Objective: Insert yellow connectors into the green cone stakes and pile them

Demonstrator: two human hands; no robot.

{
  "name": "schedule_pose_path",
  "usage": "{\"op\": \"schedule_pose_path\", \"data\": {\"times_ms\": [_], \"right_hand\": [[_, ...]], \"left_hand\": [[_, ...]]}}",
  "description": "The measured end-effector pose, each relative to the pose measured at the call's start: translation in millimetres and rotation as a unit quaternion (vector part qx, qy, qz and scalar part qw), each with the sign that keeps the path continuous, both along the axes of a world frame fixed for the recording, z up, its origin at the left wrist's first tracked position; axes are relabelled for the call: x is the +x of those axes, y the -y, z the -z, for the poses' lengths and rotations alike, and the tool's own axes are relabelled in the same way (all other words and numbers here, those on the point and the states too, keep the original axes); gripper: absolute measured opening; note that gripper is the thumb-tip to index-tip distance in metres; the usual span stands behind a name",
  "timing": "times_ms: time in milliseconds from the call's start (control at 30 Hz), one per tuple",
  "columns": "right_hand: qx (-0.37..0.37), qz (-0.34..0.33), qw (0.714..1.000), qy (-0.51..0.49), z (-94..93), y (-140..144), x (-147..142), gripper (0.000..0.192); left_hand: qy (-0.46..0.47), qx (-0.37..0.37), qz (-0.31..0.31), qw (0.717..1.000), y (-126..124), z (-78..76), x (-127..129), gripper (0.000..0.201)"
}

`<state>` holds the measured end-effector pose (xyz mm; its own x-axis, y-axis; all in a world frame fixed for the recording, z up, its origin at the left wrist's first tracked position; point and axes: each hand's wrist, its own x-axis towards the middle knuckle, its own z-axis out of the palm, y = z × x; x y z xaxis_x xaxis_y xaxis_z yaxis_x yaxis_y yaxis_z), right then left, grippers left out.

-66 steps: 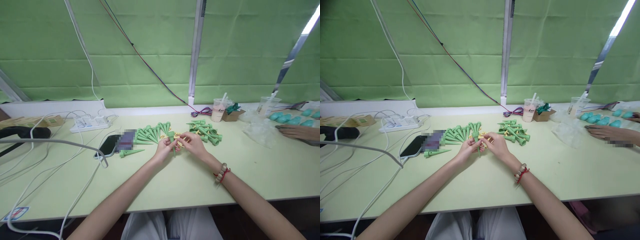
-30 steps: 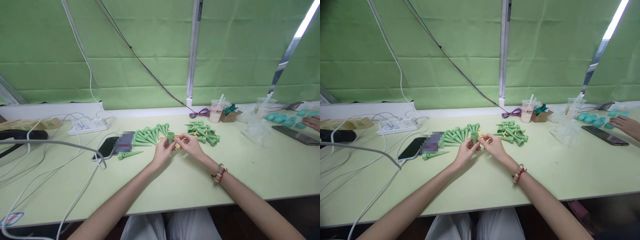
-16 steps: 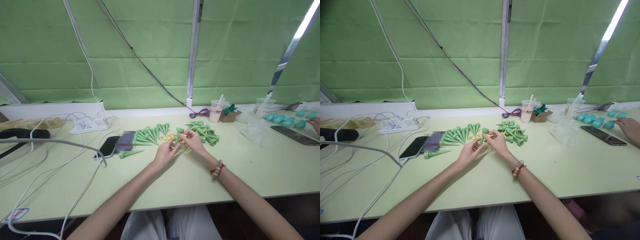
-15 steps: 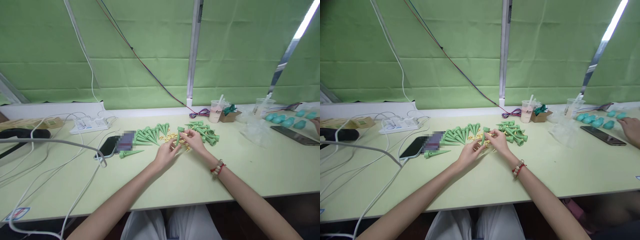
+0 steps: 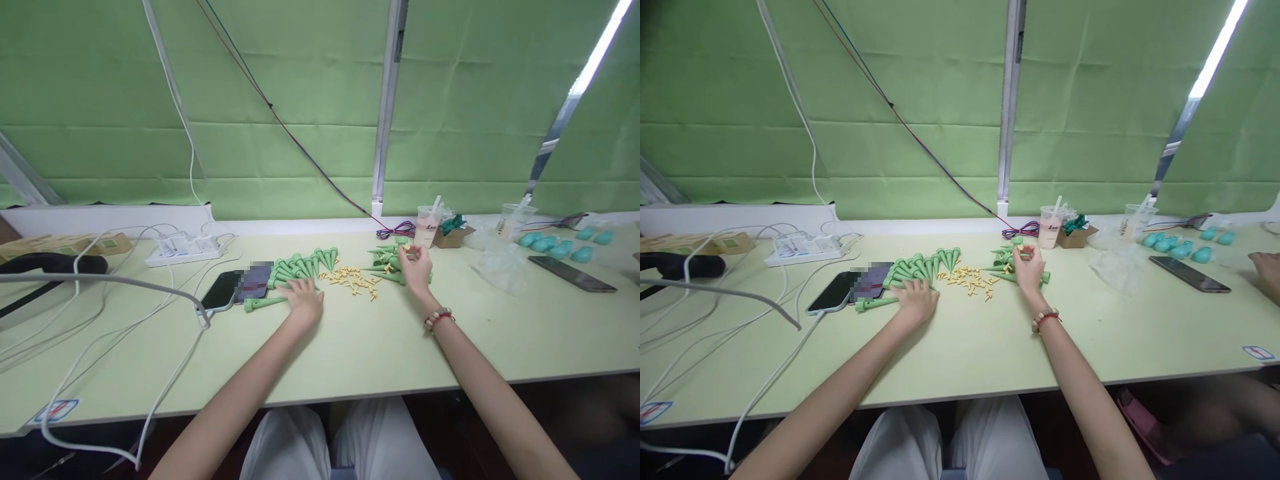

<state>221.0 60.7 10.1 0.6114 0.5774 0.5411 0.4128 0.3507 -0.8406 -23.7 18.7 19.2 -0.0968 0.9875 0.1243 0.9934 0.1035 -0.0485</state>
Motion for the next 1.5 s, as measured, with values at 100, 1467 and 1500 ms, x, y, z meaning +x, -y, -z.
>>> {"op": "schedule_pose_path", "data": {"times_ms": [100, 1467, 1500], "right_hand": [[-0.007, 0.064, 0.996, 0.061, 6.5, -4, 10, 0.024], [-0.044, -0.085, 0.957, 0.275, 8.3, 14, -30, 0.019], [-0.049, -0.102, 0.953, 0.282, 8.0, 16, -32, 0.019]], "left_hand": [[0.044, -0.057, -0.054, 0.996, -6, 5.6, -2, 0.059], [0.08, 0.105, 0.298, 0.945, 0, 20.2, 14, 0.044], [0.085, 0.106, 0.295, 0.946, -2, 19.1, 13, 0.044]]}}
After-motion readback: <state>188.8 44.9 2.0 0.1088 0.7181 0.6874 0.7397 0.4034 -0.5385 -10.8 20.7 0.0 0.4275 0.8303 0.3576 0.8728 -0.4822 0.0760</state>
